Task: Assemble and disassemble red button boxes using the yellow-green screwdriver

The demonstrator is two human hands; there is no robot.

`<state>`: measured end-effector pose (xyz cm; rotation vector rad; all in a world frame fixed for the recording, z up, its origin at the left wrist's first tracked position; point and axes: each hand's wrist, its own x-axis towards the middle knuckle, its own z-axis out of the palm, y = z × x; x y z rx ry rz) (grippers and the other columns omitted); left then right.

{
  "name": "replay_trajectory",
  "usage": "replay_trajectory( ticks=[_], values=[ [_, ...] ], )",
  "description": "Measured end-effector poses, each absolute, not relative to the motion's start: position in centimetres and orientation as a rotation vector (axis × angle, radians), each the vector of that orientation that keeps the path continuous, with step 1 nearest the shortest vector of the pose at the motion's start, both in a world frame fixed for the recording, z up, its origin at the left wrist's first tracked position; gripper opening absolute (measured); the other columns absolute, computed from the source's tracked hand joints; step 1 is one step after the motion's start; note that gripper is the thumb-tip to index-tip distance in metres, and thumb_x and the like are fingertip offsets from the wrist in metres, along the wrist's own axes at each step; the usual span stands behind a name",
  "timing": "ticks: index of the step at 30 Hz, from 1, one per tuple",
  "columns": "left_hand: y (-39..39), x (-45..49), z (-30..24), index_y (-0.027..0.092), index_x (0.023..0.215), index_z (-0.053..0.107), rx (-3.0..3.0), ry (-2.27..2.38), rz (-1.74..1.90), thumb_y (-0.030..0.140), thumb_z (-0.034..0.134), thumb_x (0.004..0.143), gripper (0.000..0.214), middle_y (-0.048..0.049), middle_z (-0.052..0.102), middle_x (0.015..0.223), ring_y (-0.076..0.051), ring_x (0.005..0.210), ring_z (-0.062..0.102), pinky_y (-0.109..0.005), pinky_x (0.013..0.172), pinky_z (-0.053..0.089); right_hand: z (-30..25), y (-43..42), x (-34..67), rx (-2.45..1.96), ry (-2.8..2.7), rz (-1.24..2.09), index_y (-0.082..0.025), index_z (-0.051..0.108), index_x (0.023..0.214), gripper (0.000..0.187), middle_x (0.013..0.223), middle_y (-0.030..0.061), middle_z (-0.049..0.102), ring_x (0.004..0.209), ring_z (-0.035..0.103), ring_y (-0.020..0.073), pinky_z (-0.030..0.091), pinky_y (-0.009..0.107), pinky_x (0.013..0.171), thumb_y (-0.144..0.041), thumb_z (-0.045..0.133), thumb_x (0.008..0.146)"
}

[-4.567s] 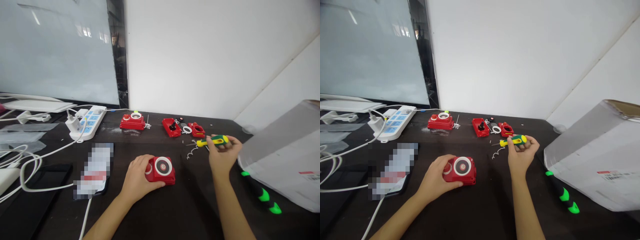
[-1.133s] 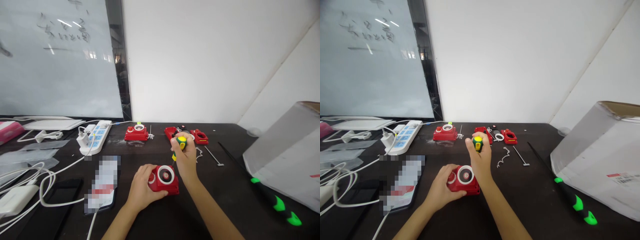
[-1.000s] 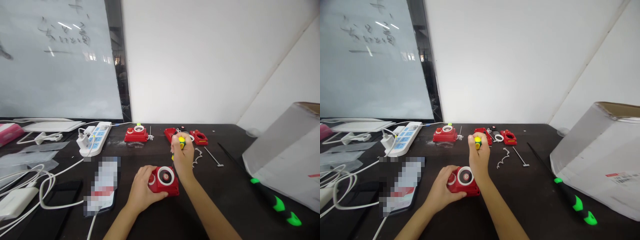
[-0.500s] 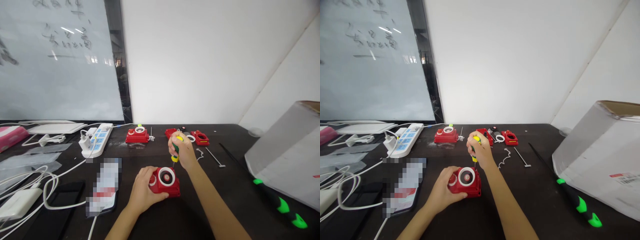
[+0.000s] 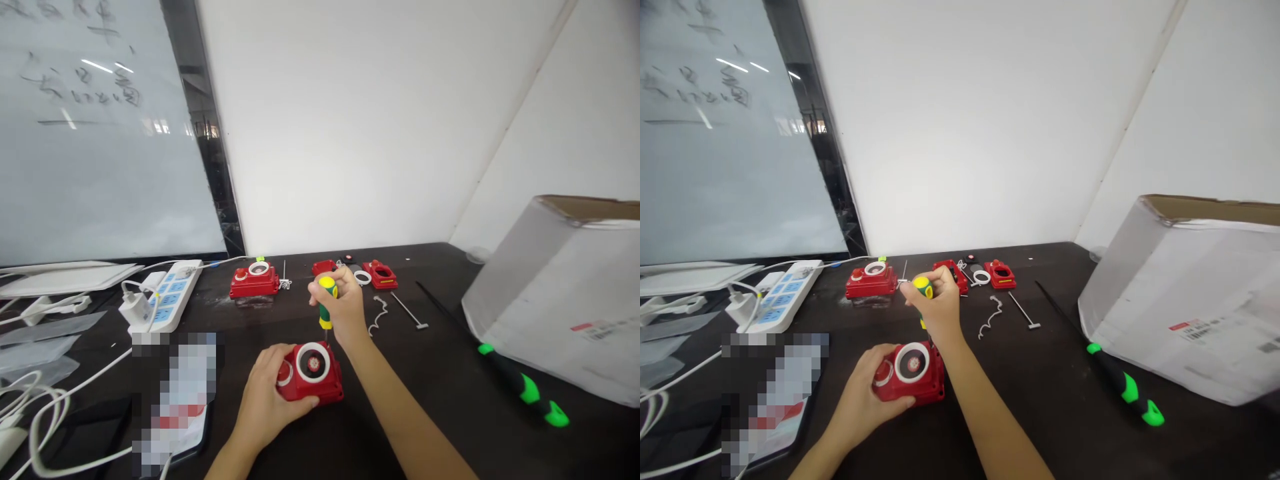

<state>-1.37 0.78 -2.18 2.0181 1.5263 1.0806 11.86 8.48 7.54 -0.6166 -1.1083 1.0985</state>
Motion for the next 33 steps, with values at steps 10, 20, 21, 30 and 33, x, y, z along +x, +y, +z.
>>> replay_trajectory(
  ticks=[10,20,21,30,33],
  values=[
    [0.9,-1.2,-2.1,0.023,0.106,0.047,2.014,1.519,1.072,0.028,0.074,0.058,0.056,-0.0045,0.055,0.104,-0.026,0.096,0.051,-0.040,0.084,0.041,8.0,9.4,13.8,-0.520,-1.296,1.404,-0.022,0.040,0.067,0.043,0.059,-0.0039,0.063,0.048,0.060,0.0139,0.046,0.028,0.050,-0.040,0.076,0.051],
    [0.7,-1.2,-1.9,0.023,0.106,0.048,2.021,1.532,1.095,0.025,0.073,0.056,0.055,-0.0048,0.056,0.103,-0.027,0.096,0.052,-0.042,0.083,0.042,7.9,7.3,11.1,-0.759,-1.142,1.058,-0.020,0.053,0.079,0.015,0.063,-0.0053,0.052,0.050,0.045,0.0060,0.036,0.020,0.050,-0.034,0.055,0.079],
    [0.7,-1.2,-1.8,0.023,0.105,0.049,2.023,1.530,1.101,0.025,0.072,0.056,0.055,-0.0047,0.057,0.103,-0.027,0.095,0.052,-0.042,0.083,0.043,7.8,7.2,10.8,-0.770,-1.116,1.027,-0.021,0.049,0.080,0.016,0.061,-0.0065,0.050,0.048,0.042,0.0057,0.034,0.020,0.047,-0.035,0.056,0.078],
    [0.7,-1.3,-1.9,0.022,0.105,0.048,2.032,1.517,1.101,0.029,0.074,0.057,0.055,-0.0051,0.056,0.103,-0.026,0.094,0.052,-0.040,0.083,0.043,8.2,8.9,12.3,-0.628,-1.286,1.345,-0.023,0.034,0.070,0.029,0.049,-0.0106,0.045,0.035,0.030,0.0033,0.025,0.017,0.038,-0.040,0.057,0.074],
    [0.8,-1.4,-1.9,0.022,0.105,0.048,2.027,1.513,1.085,0.030,0.074,0.057,0.055,-0.0050,0.056,0.104,-0.025,0.095,0.052,-0.040,0.083,0.042,8.5,9.8,13.7,-0.543,-1.416,1.525,-0.022,0.040,0.068,0.035,0.045,-0.0096,0.045,0.031,0.029,0.0034,0.026,0.018,0.035,-0.049,0.061,0.066]
  ],
)
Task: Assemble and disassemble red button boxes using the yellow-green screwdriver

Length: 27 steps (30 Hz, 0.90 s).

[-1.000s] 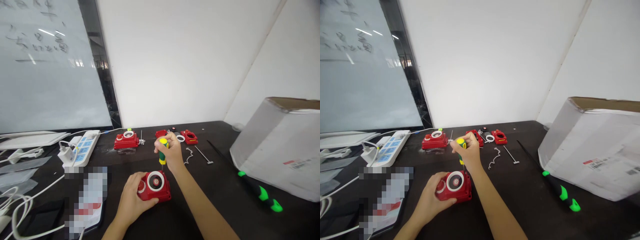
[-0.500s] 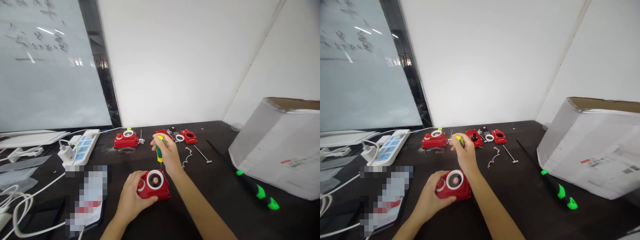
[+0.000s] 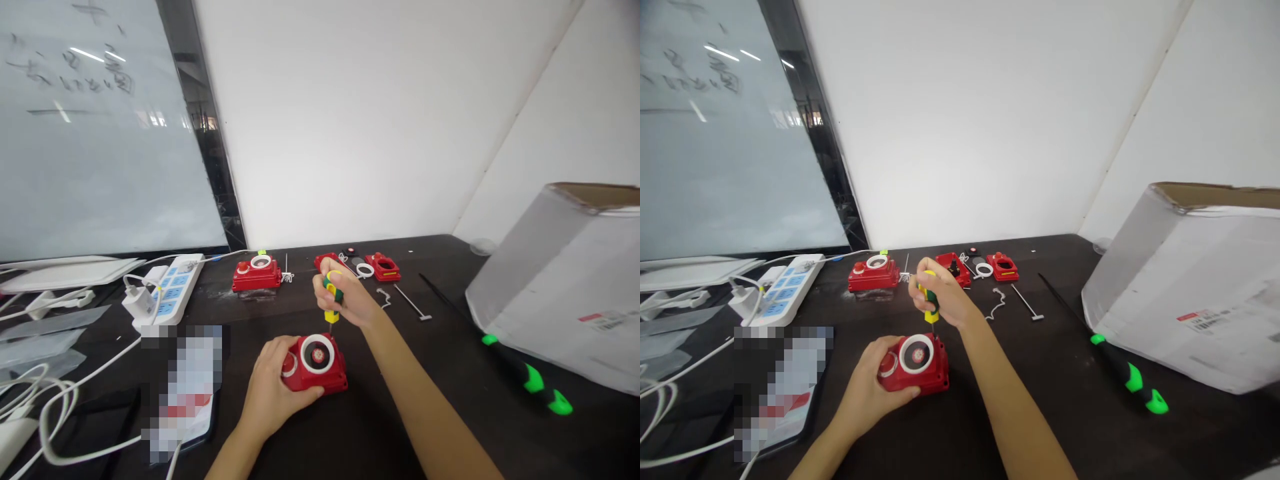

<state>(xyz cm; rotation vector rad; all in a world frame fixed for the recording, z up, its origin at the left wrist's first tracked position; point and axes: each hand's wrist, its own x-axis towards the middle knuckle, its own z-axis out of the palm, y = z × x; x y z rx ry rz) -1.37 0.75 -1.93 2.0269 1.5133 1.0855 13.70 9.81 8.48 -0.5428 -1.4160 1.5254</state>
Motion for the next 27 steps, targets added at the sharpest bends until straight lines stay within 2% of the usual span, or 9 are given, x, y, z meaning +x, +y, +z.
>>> replay_trajectory(
  ticks=[3,5,7,11,14,18,22,24,27],
  values=[
    [0.8,-1.4,-1.9,0.022,0.105,0.048,2.022,1.510,1.080,0.030,0.074,0.058,0.055,-0.0045,0.056,0.104,-0.025,0.095,0.051,-0.039,0.084,0.042,8.6,10.1,14.1,-0.528,-1.416,1.544,-0.021,0.042,0.066,0.040,0.049,-0.0072,0.050,0.034,0.039,0.0056,0.033,0.020,0.038,-0.054,0.063,0.061],
    [0.7,-1.3,-1.9,0.022,0.105,0.048,2.021,1.518,1.079,0.029,0.074,0.058,0.054,-0.0042,0.056,0.104,-0.025,0.095,0.052,-0.040,0.084,0.042,8.6,9.8,13.7,-0.567,-1.355,1.477,-0.020,0.044,0.066,0.037,0.058,-0.0044,0.056,0.043,0.050,0.0075,0.040,0.022,0.046,-0.050,0.065,0.063],
    [0.7,-1.3,-1.9,0.022,0.105,0.048,2.022,1.531,1.086,0.027,0.074,0.057,0.055,-0.0039,0.056,0.103,-0.025,0.095,0.052,-0.040,0.083,0.042,8.6,9.2,12.9,-0.633,-1.280,1.377,-0.019,0.049,0.069,0.030,0.063,-0.0033,0.058,0.050,0.054,0.0082,0.042,0.022,0.052,-0.045,0.064,0.068],
    [0.8,-1.2,-1.9,0.023,0.106,0.049,2.030,1.535,1.098,0.026,0.074,0.056,0.056,-0.0041,0.057,0.103,-0.026,0.095,0.053,-0.041,0.083,0.043,8.3,7.9,11.3,-0.728,-1.136,1.183,-0.020,0.048,0.076,0.025,0.058,-0.0062,0.052,0.045,0.046,0.0055,0.036,0.019,0.045,-0.045,0.053,0.079],
    [0.8,-1.2,-1.7,0.022,0.106,0.049,2.023,1.537,1.098,0.025,0.074,0.056,0.056,-0.0045,0.058,0.103,-0.026,0.096,0.053,-0.041,0.083,0.044,8.0,7.6,10.7,-0.732,-1.082,1.134,-0.023,0.038,0.078,0.029,0.054,-0.0103,0.048,0.040,0.039,0.0044,0.030,0.017,0.040,-0.043,0.059,0.075],
    [0.7,-1.2,-1.7,0.022,0.105,0.050,2.022,1.527,1.098,0.025,0.074,0.056,0.055,-0.0043,0.058,0.103,-0.026,0.095,0.053,-0.040,0.083,0.044,8.0,8.4,11.5,-0.663,-1.171,1.252,-0.023,0.033,0.071,0.032,0.050,-0.0112,0.046,0.036,0.033,0.0035,0.024,0.016,0.037,-0.044,0.057,0.075],
    [0.7,-1.3,-1.9,0.022,0.106,0.049,2.021,1.529,1.100,0.027,0.074,0.056,0.057,-0.0046,0.057,0.104,-0.026,0.097,0.052,-0.040,0.084,0.043,8.2,9.8,13.4,-0.571,-1.376,1.483,-0.021,0.041,0.065,0.037,0.048,-0.0079,0.049,0.031,0.030,0.0032,0.028,0.019,0.035,-0.054,0.058,0.068],
    [0.8,-1.3,-2.0,0.023,0.107,0.048,2.017,1.530,1.096,0.028,0.074,0.056,0.057,-0.0045,0.057,0.104,-0.026,0.097,0.052,-0.040,0.084,0.043,8.3,10.1,13.8,-0.563,-1.398,1.510,-0.020,0.044,0.064,0.040,0.054,-0.0052,0.053,0.035,0.039,0.0046,0.034,0.020,0.039,-0.058,0.058,0.066],
    [0.8,-1.3,-2.0,0.023,0.107,0.048,2.016,1.531,1.086,0.027,0.074,0.057,0.057,-0.0046,0.056,0.105,-0.026,0.098,0.052,-0.041,0.085,0.042,8.5,9.8,13.5,-0.632,-1.357,1.456,-0.019,0.051,0.068,0.035,0.066,-0.0018,0.059,0.051,0.054,0.0081,0.043,0.022,0.052,-0.053,0.058,0.069]
  ],
)
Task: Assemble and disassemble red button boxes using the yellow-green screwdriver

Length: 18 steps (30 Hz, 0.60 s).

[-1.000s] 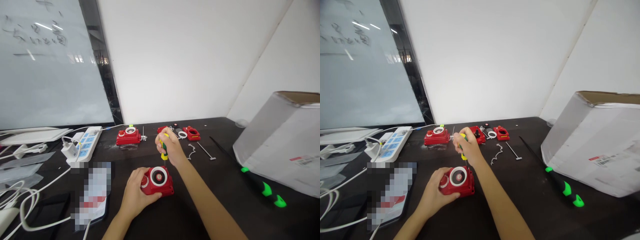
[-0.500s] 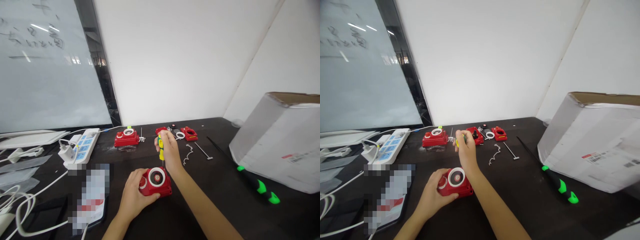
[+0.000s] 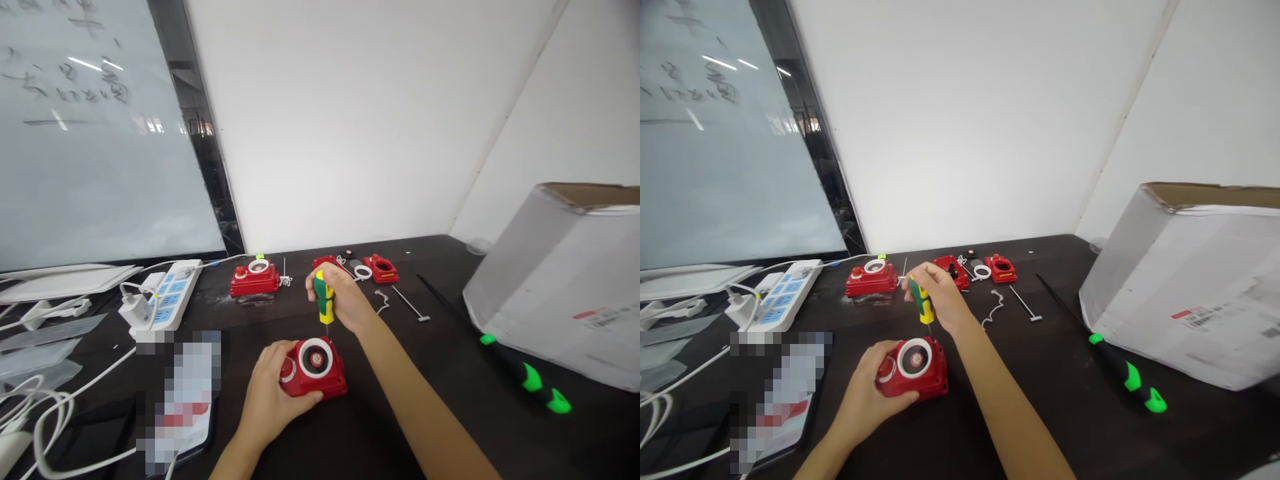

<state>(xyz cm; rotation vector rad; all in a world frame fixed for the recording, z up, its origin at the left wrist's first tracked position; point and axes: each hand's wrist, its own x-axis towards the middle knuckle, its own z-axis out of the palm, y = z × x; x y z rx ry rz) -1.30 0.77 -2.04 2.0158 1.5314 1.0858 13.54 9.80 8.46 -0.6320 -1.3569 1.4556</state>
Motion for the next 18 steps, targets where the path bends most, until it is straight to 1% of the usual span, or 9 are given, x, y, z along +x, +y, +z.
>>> replay_trajectory(
  ticks=[3,6,8,11,15,18],
  values=[
    [0.8,-1.3,-2.1,0.023,0.107,0.048,2.016,1.530,1.087,0.027,0.074,0.057,0.056,-0.0051,0.056,0.105,-0.027,0.098,0.052,-0.042,0.085,0.042,8.6,8.8,12.5,-0.746,-1.306,1.359,-0.018,0.056,0.075,0.029,0.064,-0.0007,0.058,0.057,0.057,0.0109,0.044,0.023,0.055,-0.047,0.054,0.076],
    [0.8,-1.3,-2.1,0.022,0.107,0.049,2.027,1.524,1.105,0.025,0.073,0.056,0.057,-0.0055,0.057,0.105,-0.028,0.098,0.052,-0.043,0.085,0.043,8.3,7.8,11.3,-0.811,-1.214,1.188,-0.020,0.053,0.077,0.029,0.061,-0.0031,0.054,0.054,0.051,0.0096,0.041,0.023,0.054,-0.047,0.046,0.082],
    [0.8,-1.3,-2.1,0.022,0.106,0.049,2.033,1.526,1.111,0.025,0.074,0.055,0.057,-0.0053,0.057,0.105,-0.028,0.098,0.052,-0.043,0.085,0.043,7.8,7.4,10.7,-0.833,-1.143,1.074,-0.022,0.048,0.083,0.024,0.062,-0.0056,0.051,0.053,0.047,0.0086,0.038,0.022,0.053,-0.046,0.051,0.080],
    [0.8,-1.3,-2.1,0.022,0.106,0.049,2.028,1.535,1.097,0.025,0.074,0.055,0.057,-0.0049,0.057,0.104,-0.027,0.098,0.053,-0.043,0.085,0.043,7.2,7.2,10.3,-0.832,-1.077,0.977,-0.025,0.040,0.086,0.030,0.064,-0.0081,0.048,0.050,0.042,0.0074,0.035,0.021,0.050,-0.040,0.062,0.073],
    [0.8,-1.4,-2.0,0.023,0.107,0.049,2.020,1.540,1.090,0.026,0.074,0.056,0.057,-0.0052,0.056,0.106,-0.027,0.099,0.051,-0.043,0.086,0.043,7.2,7.8,10.8,-0.757,-1.084,1.011,-0.024,0.037,0.080,0.024,0.067,-0.0077,0.049,0.045,0.040,0.0054,0.031,0.020,0.044,-0.040,0.056,0.078],
    [0.8,-1.3,-1.9,0.022,0.106,0.049,2.026,1.529,1.088,0.027,0.075,0.056,0.056,-0.0054,0.056,0.105,-0.027,0.099,0.051,-0.043,0.086,0.042,7.6,8.6,11.9,-0.656,-1.192,1.179,-0.023,0.039,0.073,0.022,0.066,-0.0065,0.054,0.039,0.038,0.0043,0.029,0.020,0.040,-0.040,0.051,0.079]
  ],
)
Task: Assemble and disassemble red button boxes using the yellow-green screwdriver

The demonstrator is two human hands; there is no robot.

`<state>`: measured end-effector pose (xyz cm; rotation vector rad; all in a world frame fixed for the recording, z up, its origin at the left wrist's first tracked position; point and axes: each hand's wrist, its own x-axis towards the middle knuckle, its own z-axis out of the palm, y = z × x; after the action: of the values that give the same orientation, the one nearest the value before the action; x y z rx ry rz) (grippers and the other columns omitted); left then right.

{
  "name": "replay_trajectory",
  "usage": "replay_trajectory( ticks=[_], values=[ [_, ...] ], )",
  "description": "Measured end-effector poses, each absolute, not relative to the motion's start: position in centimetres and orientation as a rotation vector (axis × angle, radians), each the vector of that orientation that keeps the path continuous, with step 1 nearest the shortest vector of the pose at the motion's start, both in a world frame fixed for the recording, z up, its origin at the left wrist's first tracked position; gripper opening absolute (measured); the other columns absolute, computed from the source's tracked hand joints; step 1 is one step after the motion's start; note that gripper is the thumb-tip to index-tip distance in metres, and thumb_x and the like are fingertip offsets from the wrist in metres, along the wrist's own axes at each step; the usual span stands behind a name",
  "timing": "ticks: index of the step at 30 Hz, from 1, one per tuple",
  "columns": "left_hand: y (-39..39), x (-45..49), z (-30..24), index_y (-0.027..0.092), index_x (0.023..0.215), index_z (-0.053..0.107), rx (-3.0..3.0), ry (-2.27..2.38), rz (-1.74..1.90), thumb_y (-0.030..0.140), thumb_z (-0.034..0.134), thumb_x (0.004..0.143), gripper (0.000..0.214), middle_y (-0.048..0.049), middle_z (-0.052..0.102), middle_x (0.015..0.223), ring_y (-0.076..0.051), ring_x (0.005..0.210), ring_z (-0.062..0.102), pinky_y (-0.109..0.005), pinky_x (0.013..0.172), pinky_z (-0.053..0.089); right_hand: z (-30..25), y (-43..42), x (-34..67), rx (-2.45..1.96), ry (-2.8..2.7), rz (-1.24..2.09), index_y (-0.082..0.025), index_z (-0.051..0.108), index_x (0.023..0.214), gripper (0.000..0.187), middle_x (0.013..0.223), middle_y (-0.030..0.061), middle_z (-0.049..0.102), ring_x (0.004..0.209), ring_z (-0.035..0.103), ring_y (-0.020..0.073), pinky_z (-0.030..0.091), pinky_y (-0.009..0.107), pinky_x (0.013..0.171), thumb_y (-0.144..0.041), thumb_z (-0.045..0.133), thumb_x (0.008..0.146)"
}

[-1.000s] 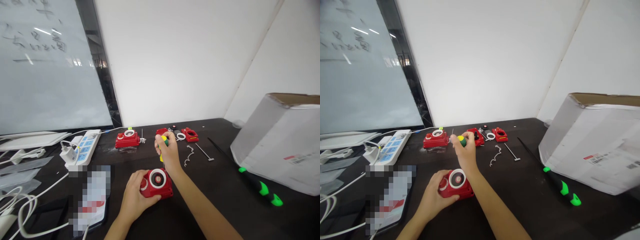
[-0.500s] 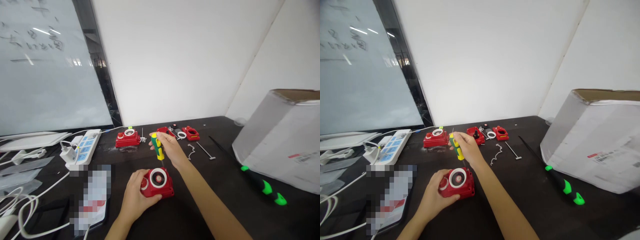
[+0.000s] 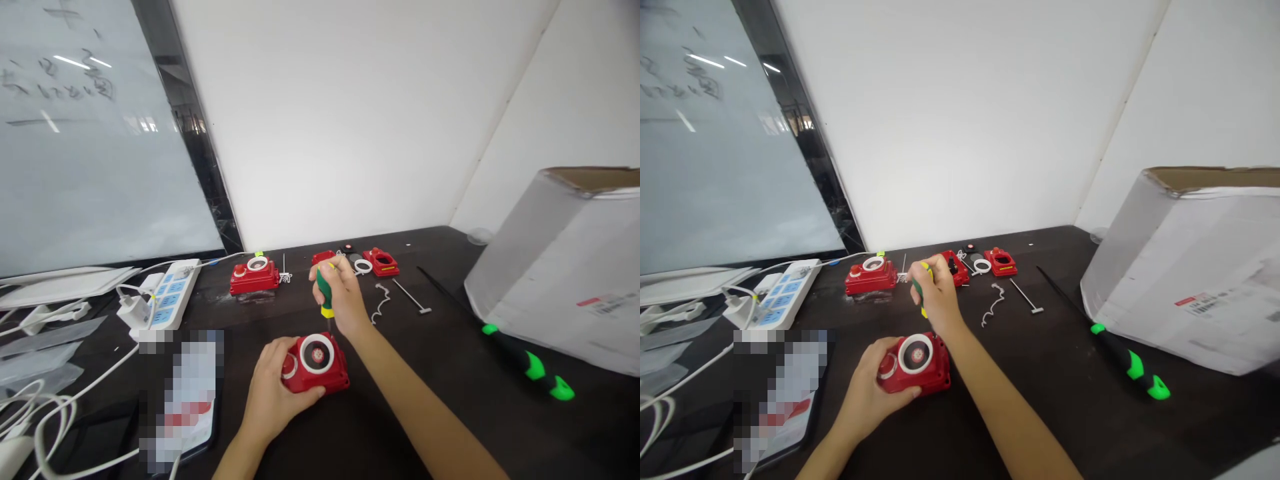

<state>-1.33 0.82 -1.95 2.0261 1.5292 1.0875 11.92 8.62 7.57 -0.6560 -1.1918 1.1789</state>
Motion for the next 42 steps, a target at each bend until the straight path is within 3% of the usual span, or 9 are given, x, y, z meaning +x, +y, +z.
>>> replay_trajectory(
  ticks=[6,10,15,21,25,29,31,35,42],
  values=[
    [0.7,-1.3,-1.8,0.021,0.106,0.049,2.007,1.536,1.068,0.026,0.075,0.056,0.056,-0.0053,0.056,0.105,-0.026,0.098,0.052,-0.041,0.086,0.043,8.4,9.1,13.3,-0.588,-1.299,1.405,-0.018,0.054,0.076,0.021,0.070,0.0006,0.061,0.059,0.058,0.0113,0.045,0.026,0.057,-0.039,0.054,0.077],
    [0.7,-1.4,-2.0,0.022,0.108,0.048,2.025,1.533,1.064,0.026,0.074,0.057,0.057,-0.0045,0.055,0.106,-0.025,0.100,0.050,-0.040,0.087,0.041,8.2,8.3,12.2,-0.687,-1.151,1.258,-0.019,0.052,0.082,0.022,0.064,-0.0032,0.058,0.051,0.050,0.0072,0.040,0.021,0.052,-0.041,0.050,0.081],
    [0.8,-1.4,-2.1,0.023,0.107,0.047,2.021,1.537,1.062,0.025,0.074,0.057,0.057,-0.0037,0.054,0.105,-0.024,0.099,0.050,-0.040,0.087,0.041,7.4,7.8,10.9,-0.705,-1.010,1.124,-0.024,0.039,0.083,0.033,0.062,-0.0106,0.051,0.045,0.045,0.0047,0.036,0.019,0.047,-0.033,0.067,0.069],
    [1.0,-1.3,-2.1,0.023,0.105,0.048,2.026,1.533,1.071,0.027,0.074,0.057,0.055,-0.0033,0.056,0.104,-0.025,0.097,0.051,-0.039,0.085,0.042,8.0,8.6,12.3,-0.562,-1.197,1.381,-0.020,0.051,0.077,0.018,0.064,-0.0046,0.058,0.052,0.055,0.0086,0.045,0.026,0.061,-0.034,0.061,0.072],
    [1.0,-1.4,-2.2,0.022,0.107,0.047,2.039,1.535,1.072,0.028,0.074,0.058,0.056,-0.0044,0.055,0.105,-0.025,0.098,0.051,-0.040,0.086,0.041,8.8,9.2,13.7,-0.518,-1.284,1.542,-0.016,0.057,0.072,0.021,0.064,0.0008,0.059,0.054,0.057,0.0121,0.046,0.029,0.060,-0.037,0.054,0.074],
    [1.0,-1.4,-2.2,0.022,0.106,0.047,2.053,1.543,1.057,0.027,0.074,0.058,0.056,-0.0045,0.055,0.104,-0.026,0.098,0.051,-0.040,0.086,0.041,8.5,9.1,13.4,-0.587,-1.155,1.423,-0.018,0.050,0.070,0.030,0.054,-0.0039,0.052,0.040,0.043,0.0062,0.035,0.021,0.043,-0.045,0.043,0.080],
    [1.0,-1.4,-2.2,0.022,0.106,0.047,2.052,1.552,1.050,0.027,0.074,0.058,0.055,-0.0043,0.055,0.103,-0.026,0.098,0.050,-0.041,0.086,0.041,8.1,8.9,12.8,-0.631,-1.067,1.304,-0.021,0.044,0.073,0.025,0.050,-0.0090,0.047,0.037,0.037,0.0040,0.029,0.018,0.040,-0.044,0.052,0.076],
    [0.9,-1.5,-2.3,0.023,0.106,0.047,2.050,1.553,1.044,0.027,0.074,0.057,0.056,-0.0040,0.054,0.104,-0.025,0.098,0.050,-0.040,0.086,0.042,7.6,8.7,12.0,-0.695,-1.007,1.213,-0.022,0.042,0.074,0.035,0.055,-0.0108,0.050,0.043,0.043,0.0041,0.034,0.018,0.044,-0.025,0.073,0.058],
    [0.9,-1.5,-2.3,0.024,0.106,0.046,2.059,1.548,1.044,0.028,0.074,0.058,0.056,-0.0035,0.054,0.104,-0.025,0.097,0.050,-0.040,0.085,0.041,8.5,9.1,14.0,-0.600,-1.232,1.478,-0.017,0.057,0.070,0.016,0.064,-0.0022,0.059,0.061,0.057,0.0108,0.044,0.026,0.064,-0.024,0.068,0.062]
  ],
)
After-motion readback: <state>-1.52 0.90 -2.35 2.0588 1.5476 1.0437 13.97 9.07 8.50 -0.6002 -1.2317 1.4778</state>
